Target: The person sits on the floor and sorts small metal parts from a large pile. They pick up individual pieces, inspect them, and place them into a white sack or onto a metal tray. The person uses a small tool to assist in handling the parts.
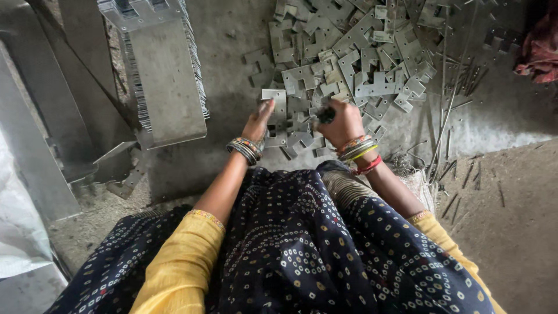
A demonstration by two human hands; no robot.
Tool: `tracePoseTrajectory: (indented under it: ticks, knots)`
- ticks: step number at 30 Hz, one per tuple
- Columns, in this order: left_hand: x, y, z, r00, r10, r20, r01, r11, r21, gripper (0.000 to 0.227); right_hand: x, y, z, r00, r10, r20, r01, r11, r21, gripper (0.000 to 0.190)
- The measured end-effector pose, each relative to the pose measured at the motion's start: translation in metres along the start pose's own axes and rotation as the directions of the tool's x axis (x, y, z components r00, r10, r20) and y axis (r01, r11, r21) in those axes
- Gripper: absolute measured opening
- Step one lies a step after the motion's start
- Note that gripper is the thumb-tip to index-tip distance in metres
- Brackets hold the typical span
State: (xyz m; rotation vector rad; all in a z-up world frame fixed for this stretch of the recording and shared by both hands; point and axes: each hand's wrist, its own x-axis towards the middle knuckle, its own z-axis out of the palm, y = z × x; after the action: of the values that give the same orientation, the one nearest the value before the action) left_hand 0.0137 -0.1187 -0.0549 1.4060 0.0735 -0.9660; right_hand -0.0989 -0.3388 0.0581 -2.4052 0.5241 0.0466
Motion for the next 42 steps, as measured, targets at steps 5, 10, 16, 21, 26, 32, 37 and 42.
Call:
tracePoseTrajectory:
  ticks: [5, 10, 16, 21, 26, 32, 37, 42]
  knots:
    - [0.014, -0.014, 0.004, 0.996, -0.013, 0.086, 0.019, 0.997, -0.073, 0.104, -0.002, -0.024, -0.017, 0.998, 0.067, 0.004, -0.067, 0.991, 0.117, 0.040]
    - [0.011, -0.012, 0.002, 0.984, -0.159, 0.085, 0.175, 0.956, -0.235, 0.113, -0.016, 0.001, 0.011, 0.955, 0.290, 0.068, -0.207, 0.808, -0.551, 0.067]
    - [0.005, 0.004, 0.003, 0.988, -0.155, 0.006, 0.155, 0.987, -0.041, 0.104, -0.030, 0.033, 0.031, 0.930, 0.368, -0.008, -0.362, 0.908, -0.210, 0.068]
    - [0.004, -0.001, -0.009, 0.995, 0.095, -0.031, -0.097, 0.993, -0.072, 0.094, -0.033, 0.042, 0.036, 0.981, 0.164, -0.101, -0.188, 0.931, -0.313, 0.071]
    - [0.004, 0.003, -0.008, 0.993, 0.078, -0.083, -0.083, 0.995, -0.056, 0.093, -0.031, 0.050, 0.037, 0.988, 0.129, -0.085, -0.146, 0.961, -0.235, 0.055]
    - [0.016, -0.005, -0.011, 0.997, 0.051, 0.061, -0.056, 0.996, 0.070, 0.089, -0.011, 0.040, 0.005, 0.994, 0.109, -0.009, -0.109, 0.992, 0.058, 0.029]
    - [0.022, -0.003, 0.004, 0.947, 0.220, 0.235, -0.241, 0.968, 0.068, 0.081, 0.013, 0.049, -0.043, 0.988, 0.127, 0.083, -0.142, 0.970, 0.199, 0.035]
    - [-0.012, 0.041, 0.027, 0.955, -0.086, 0.283, 0.201, 0.892, -0.406, 0.075, 0.034, 0.104, -0.059, 0.967, -0.234, -0.100, 0.133, 0.800, -0.585, 0.058]
